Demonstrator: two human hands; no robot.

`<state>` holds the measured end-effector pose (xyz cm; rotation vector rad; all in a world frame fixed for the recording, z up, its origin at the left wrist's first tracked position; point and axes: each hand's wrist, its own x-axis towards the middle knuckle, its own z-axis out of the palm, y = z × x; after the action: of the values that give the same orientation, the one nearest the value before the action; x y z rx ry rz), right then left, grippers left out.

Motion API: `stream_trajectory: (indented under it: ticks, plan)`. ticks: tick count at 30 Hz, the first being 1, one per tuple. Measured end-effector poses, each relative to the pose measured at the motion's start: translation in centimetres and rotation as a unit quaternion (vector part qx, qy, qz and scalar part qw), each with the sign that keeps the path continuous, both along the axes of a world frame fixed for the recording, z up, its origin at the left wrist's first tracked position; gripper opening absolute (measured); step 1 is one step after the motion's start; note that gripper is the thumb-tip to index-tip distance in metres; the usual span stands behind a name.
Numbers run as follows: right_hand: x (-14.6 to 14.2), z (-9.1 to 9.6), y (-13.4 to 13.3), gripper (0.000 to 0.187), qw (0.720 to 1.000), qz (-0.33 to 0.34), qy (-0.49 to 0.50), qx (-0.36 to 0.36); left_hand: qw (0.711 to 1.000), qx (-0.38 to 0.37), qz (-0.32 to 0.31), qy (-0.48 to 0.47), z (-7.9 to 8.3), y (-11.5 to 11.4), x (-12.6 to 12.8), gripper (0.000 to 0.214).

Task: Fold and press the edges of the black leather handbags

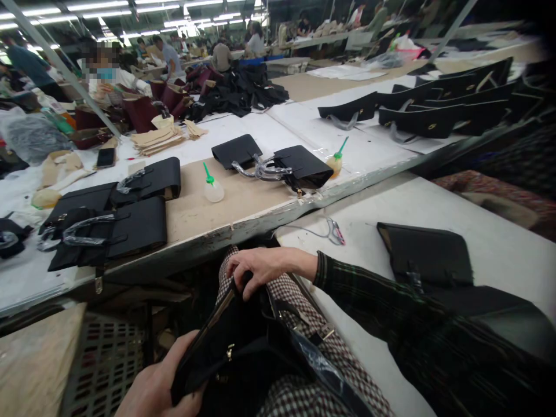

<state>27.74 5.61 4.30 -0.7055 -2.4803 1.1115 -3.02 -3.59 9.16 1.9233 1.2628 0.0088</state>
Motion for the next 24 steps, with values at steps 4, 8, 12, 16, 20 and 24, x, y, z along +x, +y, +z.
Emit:
stream_trajectory:
  ticks: [4, 8, 12, 16, 20, 24]
  plan:
    - [-0.5, -0.7, 0.5, 0.015, 0.991, 0.009, 0.020, -0.134, 0.996, 0.065, 0.052, -0.012, -1.0, 0.2, -1.2, 0.041]
    - [-0.8, -1.1, -0.7, 0.016, 0.979, -0.097, 0.054, -0.172, 0.990, 0.100, 0.097, -0.016, -1.1, -0.1, -1.8, 0.044]
    - [-1.3, -1.5, -1.7, 0.018, 0.960, -0.183, 0.097, -0.187, 0.987, 0.117, 0.104, -0.039, -0.9, -0.3, -1.8, 0.049]
    - [-1.4, -2.0, -2.0, 0.017, 0.950, -0.218, 0.127, -0.186, 0.986, 0.128, 0.101, -0.027, -0.6, 0.3, -1.8, 0.036]
    - [-1.3, -2.4, -2.3, 0.018, 0.943, -0.244, 0.142, -0.176, 0.987, 0.129, 0.090, -0.017, -0.4, 1.0, -1.9, 0.029]
    - [-1.5, -2.7, -2.7, 0.015, 0.933, -0.277, 0.155, -0.170, 0.989, 0.135, 0.053, 0.003, 0.0, 1.2, -1.9, 0.024]
